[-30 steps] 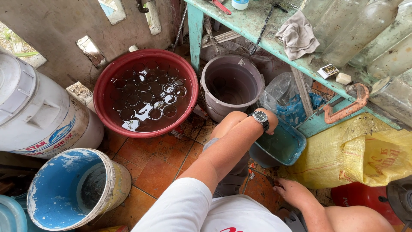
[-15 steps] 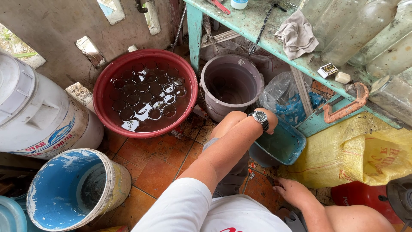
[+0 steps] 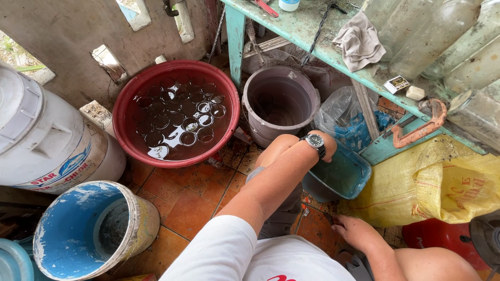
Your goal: A person prepares and cuts glass bottles using a manual heating and cooling method in a workshop environment.
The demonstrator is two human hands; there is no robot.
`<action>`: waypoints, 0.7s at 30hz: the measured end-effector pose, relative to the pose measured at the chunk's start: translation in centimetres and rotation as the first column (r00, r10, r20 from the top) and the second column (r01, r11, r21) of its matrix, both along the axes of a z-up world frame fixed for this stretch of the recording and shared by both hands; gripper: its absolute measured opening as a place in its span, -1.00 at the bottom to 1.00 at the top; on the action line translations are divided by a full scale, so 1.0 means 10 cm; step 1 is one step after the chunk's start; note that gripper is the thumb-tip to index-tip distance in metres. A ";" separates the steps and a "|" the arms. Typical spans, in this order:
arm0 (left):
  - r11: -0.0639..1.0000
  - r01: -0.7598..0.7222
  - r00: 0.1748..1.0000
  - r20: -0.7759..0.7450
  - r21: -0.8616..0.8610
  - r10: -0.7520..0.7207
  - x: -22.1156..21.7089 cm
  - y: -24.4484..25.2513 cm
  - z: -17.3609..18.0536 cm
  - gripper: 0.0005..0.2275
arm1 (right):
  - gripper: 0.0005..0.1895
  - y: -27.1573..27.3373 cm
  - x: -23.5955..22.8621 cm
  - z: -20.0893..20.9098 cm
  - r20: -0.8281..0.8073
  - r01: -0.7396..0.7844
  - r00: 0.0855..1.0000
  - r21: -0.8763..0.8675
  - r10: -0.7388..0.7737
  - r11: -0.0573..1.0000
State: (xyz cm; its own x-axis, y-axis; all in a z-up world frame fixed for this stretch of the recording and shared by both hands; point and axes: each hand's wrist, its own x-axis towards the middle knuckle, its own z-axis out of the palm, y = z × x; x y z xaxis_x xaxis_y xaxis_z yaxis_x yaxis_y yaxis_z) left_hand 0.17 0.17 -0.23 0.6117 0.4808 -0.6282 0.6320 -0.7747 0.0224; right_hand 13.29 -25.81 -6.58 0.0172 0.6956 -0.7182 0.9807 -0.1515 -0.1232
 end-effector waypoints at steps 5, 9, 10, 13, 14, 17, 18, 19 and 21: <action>1.000 0.005 1.000 -0.008 -0.014 -0.005 0.00 0.01 0.00 -0.53 | -0.47 0.00 0.00 0.00 -0.003 0.002 1.000 -0.005 -0.002 1.000; 1.000 0.027 1.000 -0.002 -0.005 -0.027 0.01 0.02 -0.04 -0.56 | -0.48 0.00 0.03 -0.06 0.009 -0.010 1.000 -0.012 0.010 1.000; 1.000 0.028 1.000 -0.002 -0.006 -0.028 0.01 0.02 -0.04 -0.56 | -0.48 0.00 0.03 -0.07 0.008 -0.010 1.000 -0.012 0.010 1.000; 1.000 0.016 1.000 -0.013 -0.006 -0.016 0.01 0.02 -0.03 -0.54 | -0.48 0.00 0.03 -0.07 0.008 -0.001 1.000 -0.015 0.001 1.000; 1.000 0.020 1.000 0.002 -0.013 -0.020 0.00 0.02 -0.02 -0.55 | -0.47 0.00 0.02 -0.04 0.005 0.002 1.000 -0.019 -0.002 1.000; 1.000 0.022 1.000 0.016 -0.017 -0.022 -0.02 0.01 0.00 -0.56 | -0.49 0.00 0.02 -0.04 0.007 0.004 1.000 -0.017 -0.004 1.000; 1.000 0.020 1.000 0.017 -0.014 -0.019 -0.02 0.00 0.00 -0.57 | -0.51 -0.01 0.02 -0.05 0.011 0.002 1.000 -0.012 -0.002 1.000; 1.000 0.020 1.000 0.017 -0.014 -0.019 -0.01 0.01 -0.01 -0.57 | -0.51 -0.01 0.02 -0.04 0.011 0.002 1.000 -0.013 -0.002 1.000; 1.000 0.012 1.000 -0.001 -0.015 -0.012 0.00 0.01 -0.02 -0.54 | -0.50 -0.01 0.01 -0.02 0.010 0.007 1.000 -0.010 -0.007 1.000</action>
